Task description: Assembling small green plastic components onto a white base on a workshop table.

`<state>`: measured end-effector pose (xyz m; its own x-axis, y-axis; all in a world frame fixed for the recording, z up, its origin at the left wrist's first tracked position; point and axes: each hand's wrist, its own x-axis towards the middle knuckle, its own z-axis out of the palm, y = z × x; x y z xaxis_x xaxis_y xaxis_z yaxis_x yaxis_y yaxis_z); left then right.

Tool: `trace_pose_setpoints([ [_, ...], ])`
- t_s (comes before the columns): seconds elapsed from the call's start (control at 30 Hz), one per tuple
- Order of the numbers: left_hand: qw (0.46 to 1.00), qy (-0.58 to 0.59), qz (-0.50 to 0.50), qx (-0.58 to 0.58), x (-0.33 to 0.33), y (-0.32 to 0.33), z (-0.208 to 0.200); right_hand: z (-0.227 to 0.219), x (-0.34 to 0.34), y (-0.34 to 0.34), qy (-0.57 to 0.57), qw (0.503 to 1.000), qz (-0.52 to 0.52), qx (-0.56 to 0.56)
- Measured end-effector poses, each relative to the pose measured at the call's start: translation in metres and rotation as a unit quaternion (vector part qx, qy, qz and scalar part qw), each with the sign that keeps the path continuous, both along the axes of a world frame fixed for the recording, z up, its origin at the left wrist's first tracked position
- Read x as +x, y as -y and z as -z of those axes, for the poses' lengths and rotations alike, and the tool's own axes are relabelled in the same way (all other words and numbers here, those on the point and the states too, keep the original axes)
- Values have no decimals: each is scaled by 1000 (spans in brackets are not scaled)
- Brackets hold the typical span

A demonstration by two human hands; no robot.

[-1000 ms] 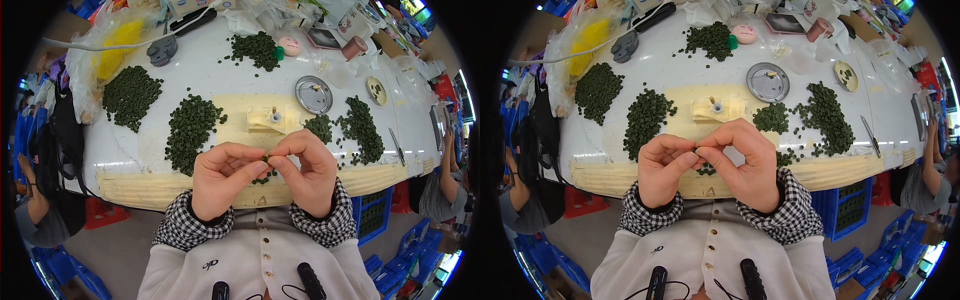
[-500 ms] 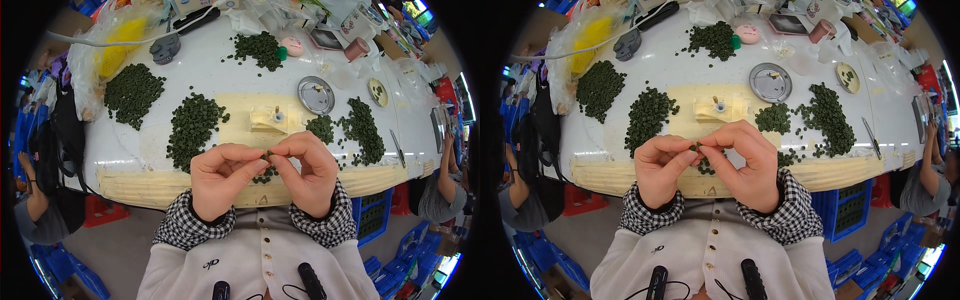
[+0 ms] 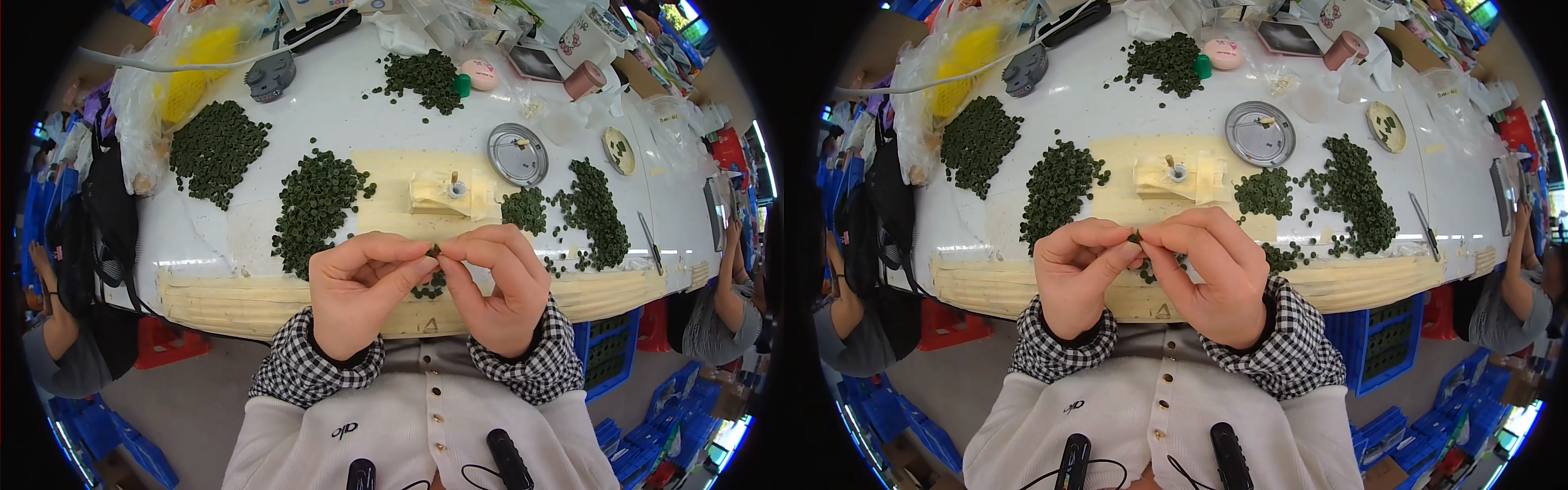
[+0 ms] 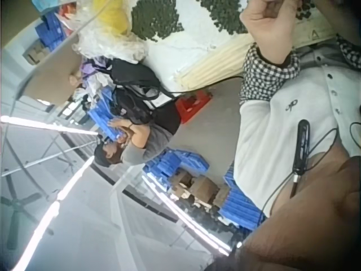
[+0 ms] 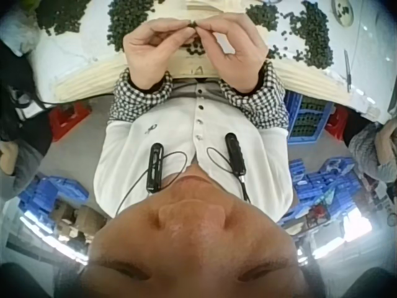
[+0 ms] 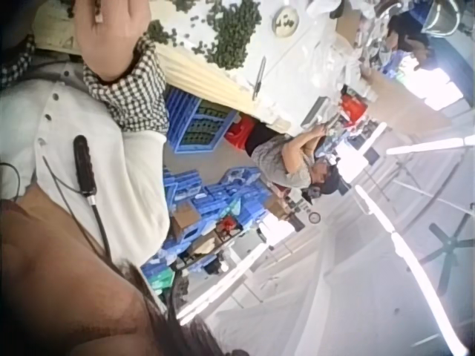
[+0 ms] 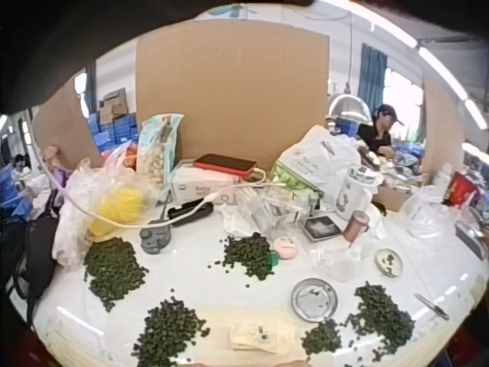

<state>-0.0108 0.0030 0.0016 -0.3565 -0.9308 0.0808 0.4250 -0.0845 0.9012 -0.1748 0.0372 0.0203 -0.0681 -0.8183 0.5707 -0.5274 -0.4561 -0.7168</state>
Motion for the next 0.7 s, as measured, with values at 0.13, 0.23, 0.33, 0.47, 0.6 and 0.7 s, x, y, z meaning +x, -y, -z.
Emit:
trace_pose_setpoints([
  [0.13, 1000, -5, 2, 17, 1, 2, -2, 1, -3, -1, 41, 998, -38, 29],
  [0.23, 1000, 3, 9, 24, 3, 2, -3, 2, -7, -1, 69, 994, -70, 54],
  [0.33, 985, 114, -32, -125, 5, 3, -2, 0, -10, -1, 45, 993, -84, 63],
  [0.47, 981, 124, -25, -148, 7, 5, -3, 1, -12, -2, 64, 991, -97, 72],
  [0.6, 993, 68, -8, -99, 6, 4, -1, 3, -14, -3, 96, 985, -112, 84],
  [0.7, 988, 85, -19, -126, 5, 4, -2, 6, -11, -2, 132, 981, -105, 93],
])
